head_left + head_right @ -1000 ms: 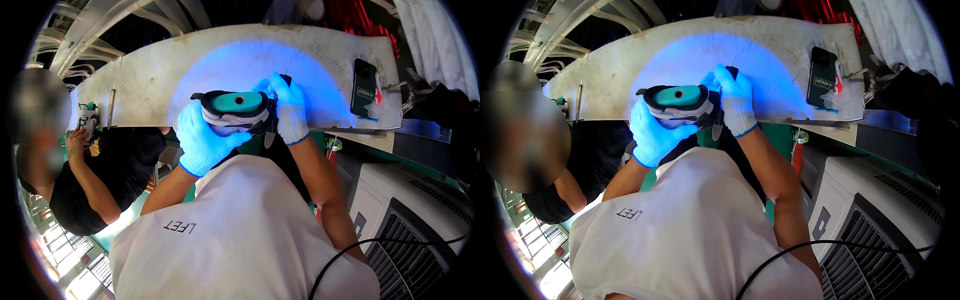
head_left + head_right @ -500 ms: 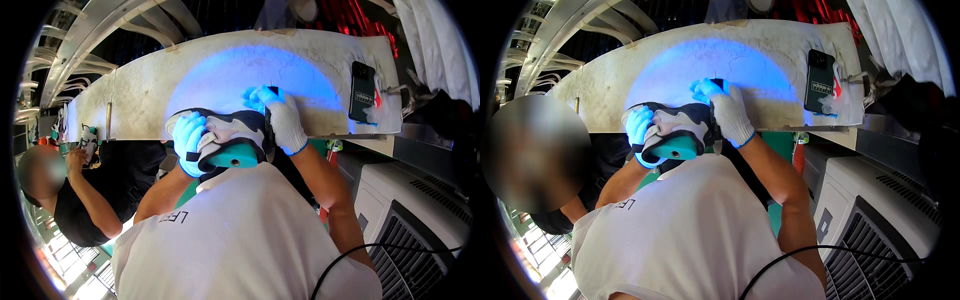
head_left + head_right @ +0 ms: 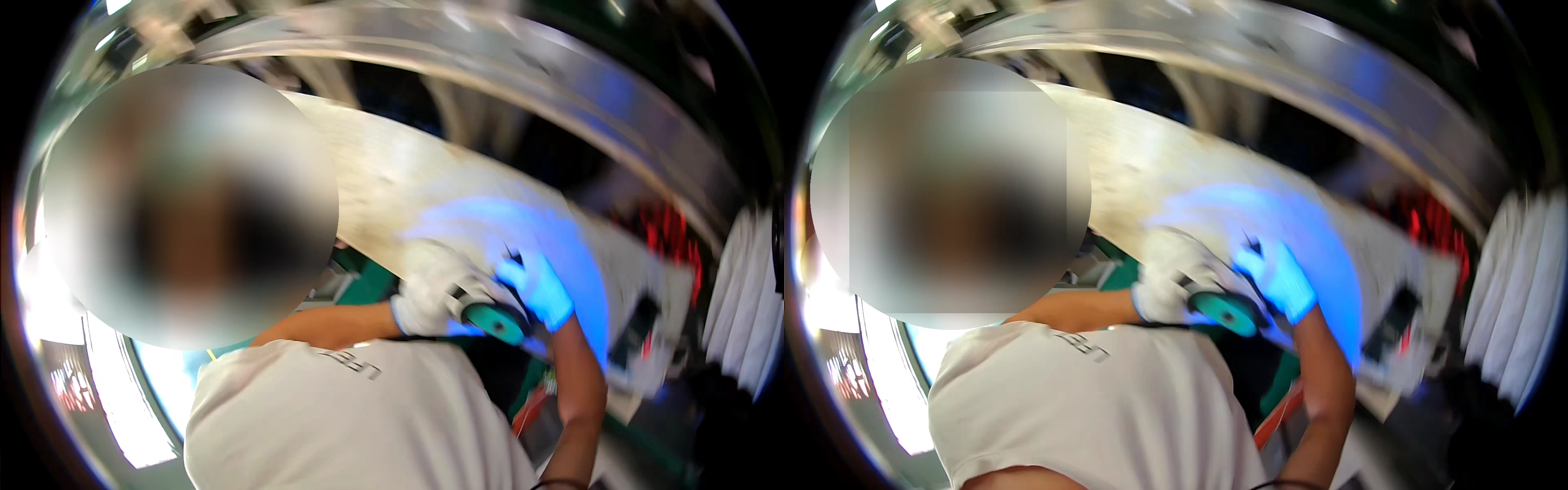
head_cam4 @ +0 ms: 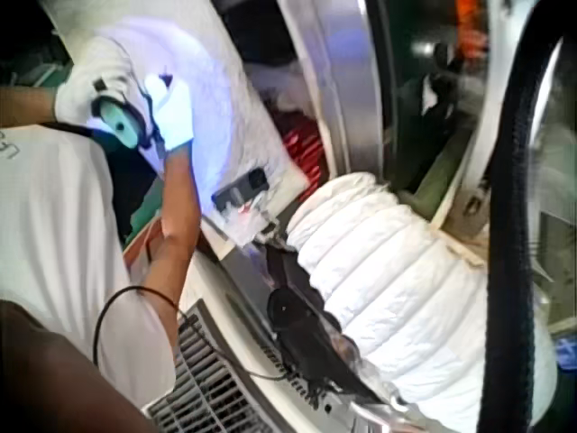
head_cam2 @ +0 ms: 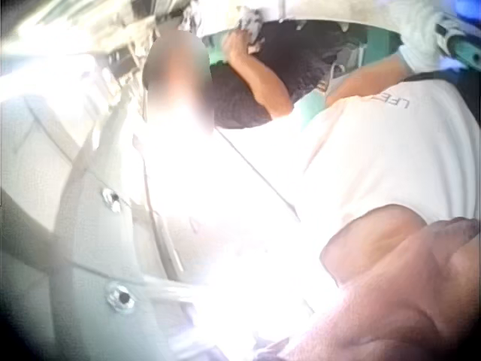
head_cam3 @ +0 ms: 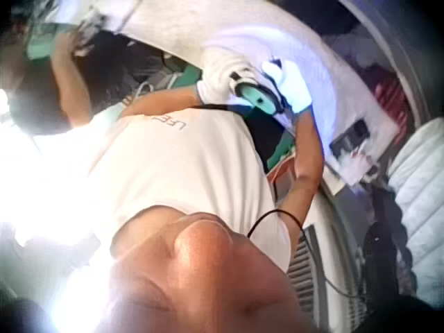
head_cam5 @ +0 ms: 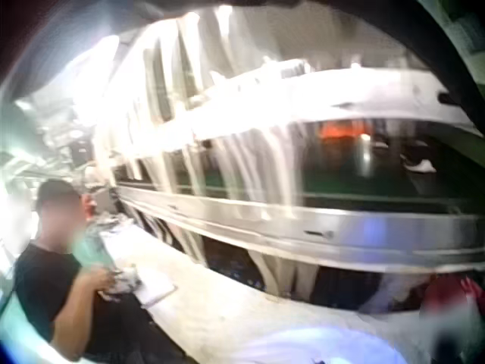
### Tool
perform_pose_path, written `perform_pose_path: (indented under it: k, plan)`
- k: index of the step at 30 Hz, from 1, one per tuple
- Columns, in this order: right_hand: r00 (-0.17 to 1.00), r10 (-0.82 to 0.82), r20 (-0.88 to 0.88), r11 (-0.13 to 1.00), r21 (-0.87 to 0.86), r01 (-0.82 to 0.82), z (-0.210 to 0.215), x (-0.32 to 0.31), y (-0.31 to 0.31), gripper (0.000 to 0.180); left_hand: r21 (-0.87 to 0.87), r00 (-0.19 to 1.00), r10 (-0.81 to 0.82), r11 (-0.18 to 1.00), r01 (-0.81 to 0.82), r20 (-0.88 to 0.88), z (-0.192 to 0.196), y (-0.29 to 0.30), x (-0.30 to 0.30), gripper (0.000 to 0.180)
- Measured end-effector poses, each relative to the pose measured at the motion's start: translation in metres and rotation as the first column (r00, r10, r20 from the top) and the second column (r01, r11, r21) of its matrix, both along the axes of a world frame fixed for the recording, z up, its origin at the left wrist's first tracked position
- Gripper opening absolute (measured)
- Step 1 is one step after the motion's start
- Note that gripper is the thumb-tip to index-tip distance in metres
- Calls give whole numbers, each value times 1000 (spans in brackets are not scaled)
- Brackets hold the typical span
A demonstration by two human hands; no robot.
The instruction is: The person uses a small black tool to scrape and clean the surface of a white and green sneaker. They repeatedly rub the tool along the shoe's upper and sole, rotating the shoe to access different areas. The person works on one shoe at a time, placing it on a workbench and occasionally picking up a second shoe to repeat the process.
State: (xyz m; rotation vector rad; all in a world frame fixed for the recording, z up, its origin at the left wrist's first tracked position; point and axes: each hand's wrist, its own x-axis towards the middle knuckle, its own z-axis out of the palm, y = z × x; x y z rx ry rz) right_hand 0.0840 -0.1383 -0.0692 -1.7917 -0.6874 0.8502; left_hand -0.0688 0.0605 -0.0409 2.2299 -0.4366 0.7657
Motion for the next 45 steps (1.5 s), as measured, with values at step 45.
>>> perform_pose_path:
  k: [45]
  plan:
    - [732, -609, 307, 793, 242, 558, -11, -83, -74, 31, 322, 731, 256, 945, -52, -633, 46, 34, 69, 105]
